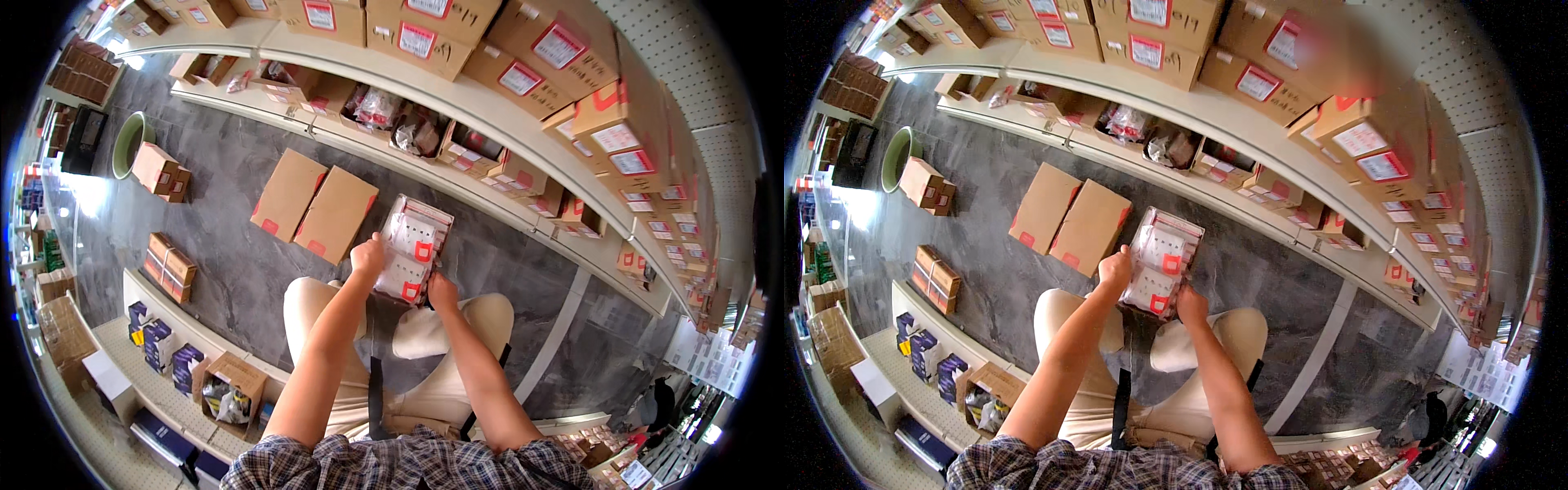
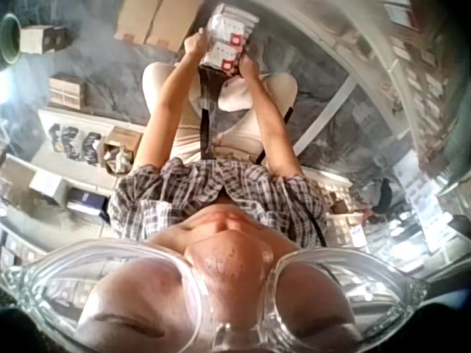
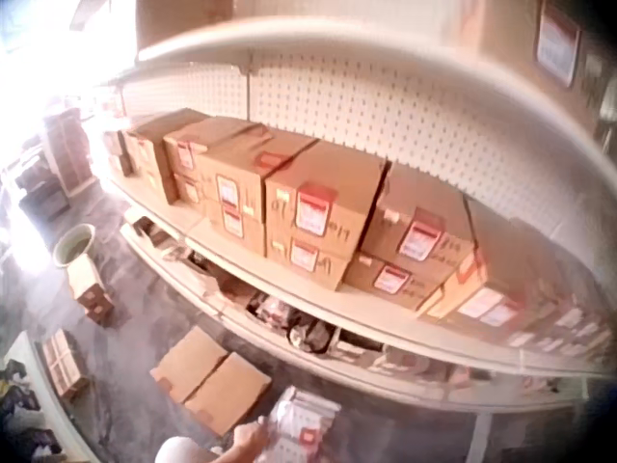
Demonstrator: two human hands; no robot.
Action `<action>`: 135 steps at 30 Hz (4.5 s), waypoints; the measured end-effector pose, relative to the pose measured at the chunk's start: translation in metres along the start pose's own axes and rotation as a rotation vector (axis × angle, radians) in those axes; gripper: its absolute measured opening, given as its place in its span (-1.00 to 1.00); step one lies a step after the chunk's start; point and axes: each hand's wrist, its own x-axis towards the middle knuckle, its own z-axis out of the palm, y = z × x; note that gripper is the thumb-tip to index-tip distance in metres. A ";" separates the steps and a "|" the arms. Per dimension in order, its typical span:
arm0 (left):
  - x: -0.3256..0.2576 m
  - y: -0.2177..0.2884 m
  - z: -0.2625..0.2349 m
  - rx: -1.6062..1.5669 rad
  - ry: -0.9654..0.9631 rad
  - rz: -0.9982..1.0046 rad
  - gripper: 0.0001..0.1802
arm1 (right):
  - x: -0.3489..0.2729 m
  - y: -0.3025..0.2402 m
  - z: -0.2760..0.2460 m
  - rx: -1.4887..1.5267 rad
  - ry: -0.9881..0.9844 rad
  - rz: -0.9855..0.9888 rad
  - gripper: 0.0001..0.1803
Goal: The person cleans inventory on shelves by taking cardboard boxes down and wiping them with a cloth.
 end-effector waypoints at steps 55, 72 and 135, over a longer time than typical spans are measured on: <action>-0.198 0.156 -0.589 -0.650 0.667 0.776 -0.62 | -0.013 -0.277 -0.596 0.698 0.894 0.058 -0.31; -0.134 0.256 -0.618 -0.966 0.717 0.451 -0.26 | 0.055 -0.244 -0.656 0.734 0.503 -0.138 -0.09; -0.194 0.138 -0.625 -0.237 0.889 0.466 0.04 | 0.149 -0.412 -0.655 0.057 0.328 -0.807 -0.73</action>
